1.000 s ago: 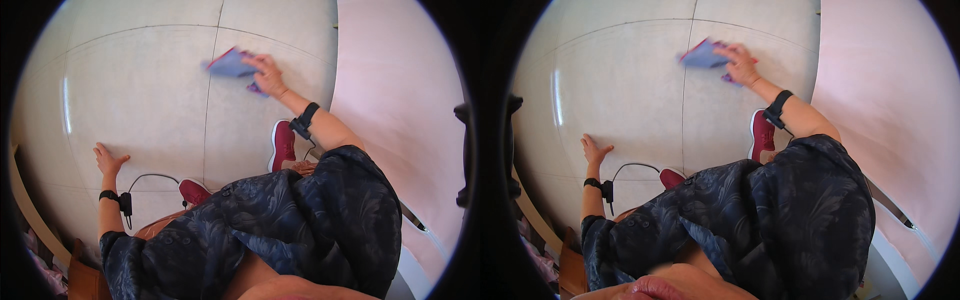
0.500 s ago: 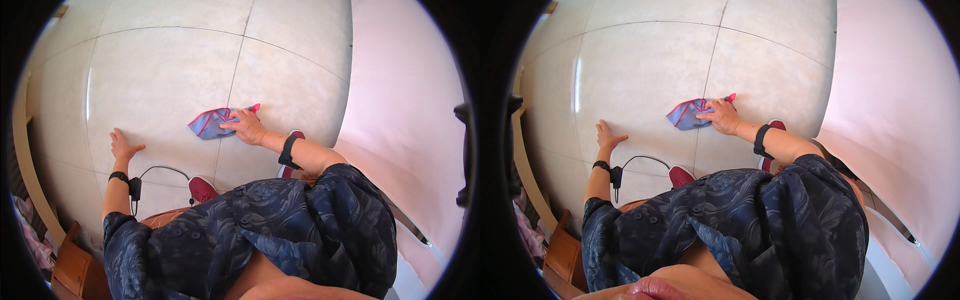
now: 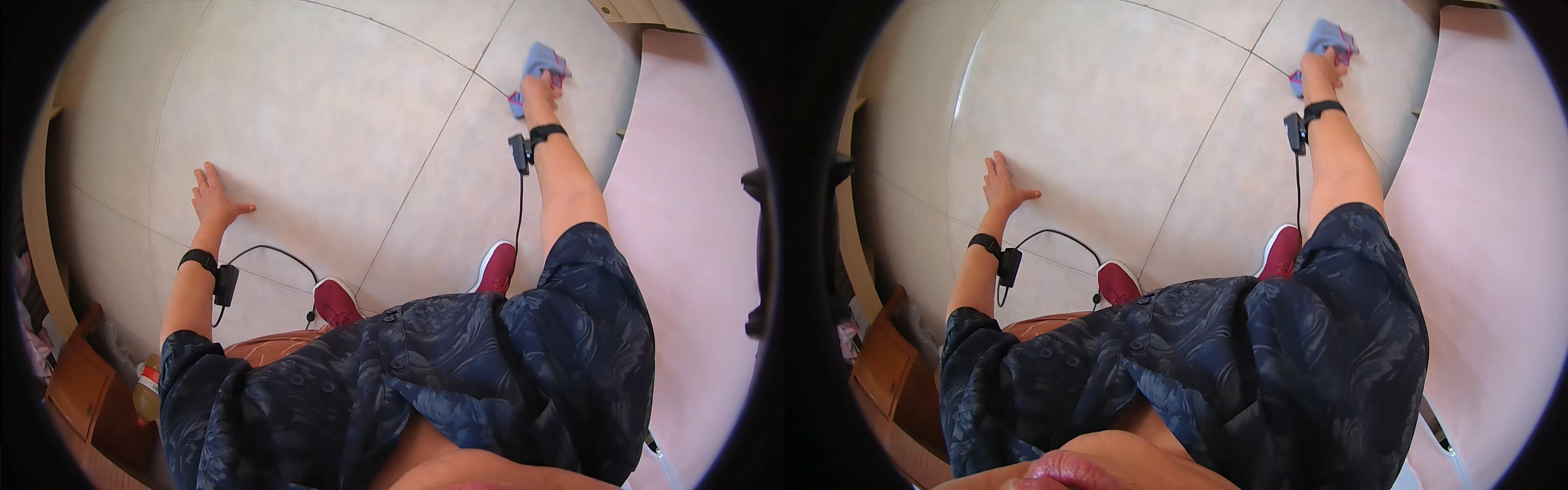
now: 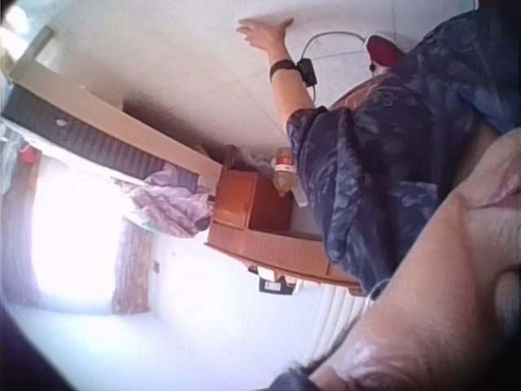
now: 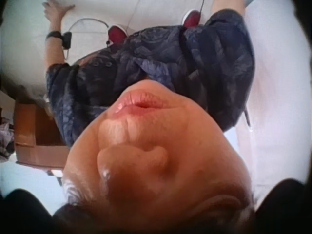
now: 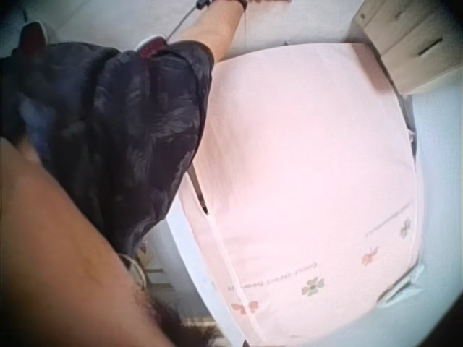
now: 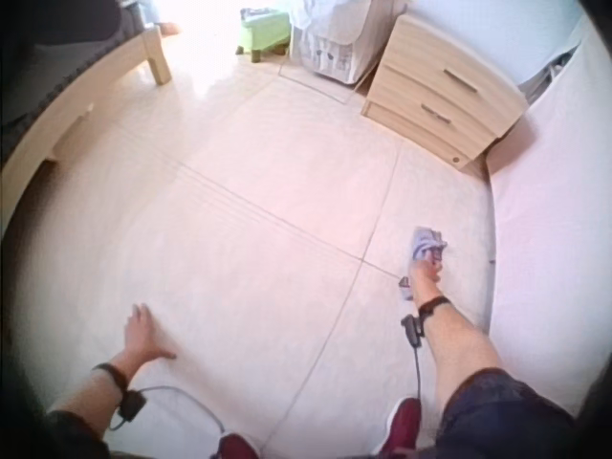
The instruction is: The person wipes the tiled floor with a cloth, moving around furniture and a mattress. They repeatedly rub the floor surface in different areas, occasionally adjusting the cloth.
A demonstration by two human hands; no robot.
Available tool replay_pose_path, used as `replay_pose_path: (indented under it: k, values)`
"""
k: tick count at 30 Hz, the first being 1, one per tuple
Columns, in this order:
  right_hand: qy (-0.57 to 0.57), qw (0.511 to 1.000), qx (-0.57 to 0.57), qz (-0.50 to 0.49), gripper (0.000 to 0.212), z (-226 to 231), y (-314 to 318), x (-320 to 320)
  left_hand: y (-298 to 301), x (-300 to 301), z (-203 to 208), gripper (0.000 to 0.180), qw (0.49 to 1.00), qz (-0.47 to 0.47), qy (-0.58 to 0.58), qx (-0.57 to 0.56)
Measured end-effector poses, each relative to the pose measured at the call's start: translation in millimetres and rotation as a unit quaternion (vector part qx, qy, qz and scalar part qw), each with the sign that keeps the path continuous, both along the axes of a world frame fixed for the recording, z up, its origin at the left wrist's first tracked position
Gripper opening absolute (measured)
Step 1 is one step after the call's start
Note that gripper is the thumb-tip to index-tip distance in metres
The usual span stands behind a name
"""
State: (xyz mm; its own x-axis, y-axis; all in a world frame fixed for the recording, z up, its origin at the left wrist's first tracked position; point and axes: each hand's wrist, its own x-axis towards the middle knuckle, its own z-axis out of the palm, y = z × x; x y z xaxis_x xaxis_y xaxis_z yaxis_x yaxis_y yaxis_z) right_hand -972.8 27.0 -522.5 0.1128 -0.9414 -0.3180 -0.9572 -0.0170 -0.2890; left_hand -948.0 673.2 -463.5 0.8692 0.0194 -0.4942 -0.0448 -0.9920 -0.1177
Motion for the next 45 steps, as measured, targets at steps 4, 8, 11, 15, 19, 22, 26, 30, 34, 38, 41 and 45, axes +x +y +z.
replay_pose_path:
  k: [4, 8, 11, 15, 19, 22, 26, 30, 34, 38, 41, 45]
  values:
    - [-0.009, 0.956, -0.071, 0.284, 0.061, -2.9, 60.8, 102.1, -6.5, 0.1, 1.6, 0.137, 1.0, 0.011, 0.015, 0.02]
    - [-0.126, 0.782, -0.055, 0.608, 0.056, 0.8, 201.9, 105.9, -10.0, 0.9, 5.1, 0.138, 0.999, 0.018, 0.015, 0.023]
    - [-0.196, 0.649, -0.057, 0.733, 0.05, 1.1, 280.4, 9.6, -8.1, 2.8, 6.1, 0.138, 1.0, 0.002, 0.007, 0.026]
    - [-0.223, 0.538, 0.149, 0.799, 0.048, 9.3, 307.3, -148.7, -0.6, 1.1, 2.6, 0.137, 1.0, 0.012, 0.016, 0.023]
    - [-0.284, 0.564, 0.249, 0.734, 0.052, 22.2, 270.6, -189.1, 3.1, 4.3, -3.8, 0.135, 0.999, 0.002, 0.022, 0.032]
    - [-0.311, 0.66, 0.1, 0.677, 0.056, 30.5, 185.0, -160.1, 5.8, 4.5, -5.7, 0.132, 0.999, 0.001, 0.012, 0.037]
    - [-0.136, 0.804, -0.182, 0.55, 0.054, 14.4, 40.7, -109.2, 12.0, 3.0, -9.5, 0.134, 0.999, 0.0, 0.02, 0.041]
    - [-0.036, 0.888, -0.116, 0.444, 0.05, -23.6, 38.7, -89.8, 21.7, 6.7, -18.1, 0.137, 0.999, -0.018, 0.019, 0.033]
    - [-0.154, 0.744, -0.054, 0.648, 0.051, 0.8, 143.5, -171.1, 29.8, 9.3, -23.4, 0.139, 0.999, -0.037, 0.013, 0.023]
    - [-0.167, 0.684, 0.081, 0.706, 0.05, 28.8, 210.1, -243.4, 29.9, 9.2, -17.9, 0.14, 0.999, -0.038, 0.018, 0.031]
    - [-0.251, 0.663, 0.182, 0.682, 0.049, 16.4, 193.2, -230.4, 34.4, 6.6, -16.4, 0.139, 0.998, -0.016, 0.035, 0.049]
    - [-0.309, 0.739, -0.038, 0.598, 0.045, 11.9, 83.8, -196.3, 41.2, 7.1, -22.9, 0.137, 0.999, -0.018, 0.023, 0.019]
